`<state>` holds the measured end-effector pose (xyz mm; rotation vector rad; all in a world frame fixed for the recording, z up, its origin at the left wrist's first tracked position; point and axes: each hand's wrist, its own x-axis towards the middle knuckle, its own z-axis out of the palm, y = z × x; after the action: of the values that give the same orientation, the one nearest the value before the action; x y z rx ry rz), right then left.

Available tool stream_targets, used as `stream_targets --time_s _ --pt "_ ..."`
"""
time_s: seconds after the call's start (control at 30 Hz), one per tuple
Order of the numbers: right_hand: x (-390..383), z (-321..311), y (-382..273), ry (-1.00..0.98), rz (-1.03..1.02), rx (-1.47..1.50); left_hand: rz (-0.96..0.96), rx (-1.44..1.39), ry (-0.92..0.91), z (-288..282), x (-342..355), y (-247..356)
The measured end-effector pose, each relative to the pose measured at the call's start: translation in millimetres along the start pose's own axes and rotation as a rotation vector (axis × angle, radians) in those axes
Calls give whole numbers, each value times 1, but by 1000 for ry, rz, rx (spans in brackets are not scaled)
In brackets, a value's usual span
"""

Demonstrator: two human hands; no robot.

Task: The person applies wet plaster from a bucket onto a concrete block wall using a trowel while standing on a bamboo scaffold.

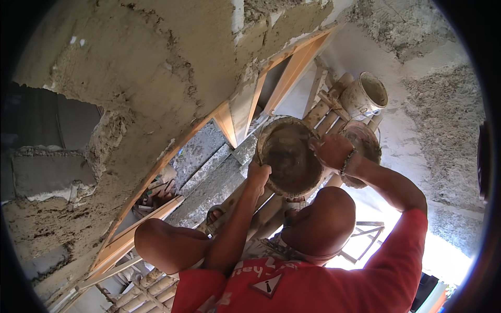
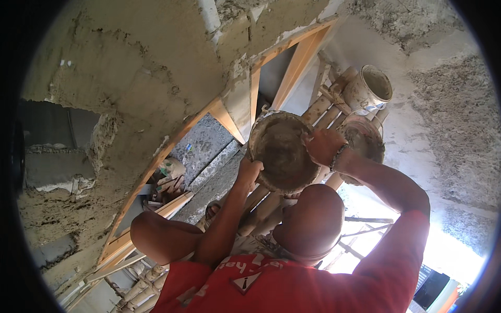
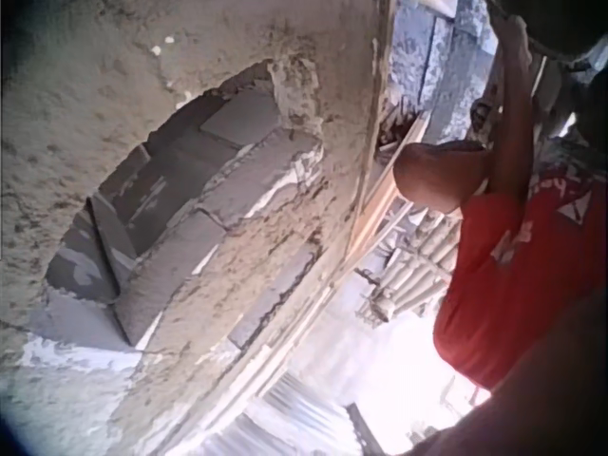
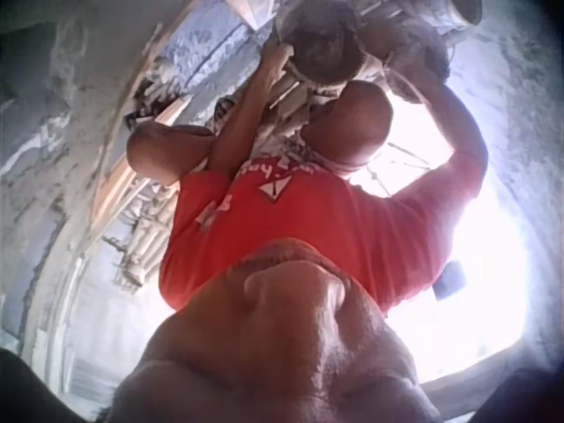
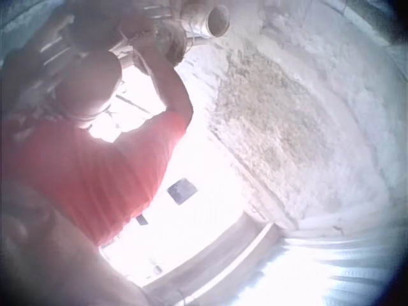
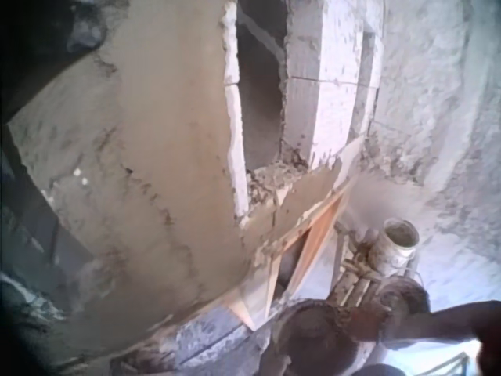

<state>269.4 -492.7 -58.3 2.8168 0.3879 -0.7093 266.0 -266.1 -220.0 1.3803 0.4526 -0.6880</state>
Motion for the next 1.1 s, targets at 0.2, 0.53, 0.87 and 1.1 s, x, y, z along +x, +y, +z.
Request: stream_targets --time_s 0.2,0.53,0.87,1.1 --pt "23 73 -10 -44 -6 89 -14 -24 -18 12 -6 11" --pt "-29 21 -11 -69 -255 146 12 -87 -43 -1 2 3" --pt "2 21 1 69 -72 -63 52 -58 -3 12 -9 19" --pt "24 79 -2 53 -40 7 -47 -77 -79 13 -7 21"
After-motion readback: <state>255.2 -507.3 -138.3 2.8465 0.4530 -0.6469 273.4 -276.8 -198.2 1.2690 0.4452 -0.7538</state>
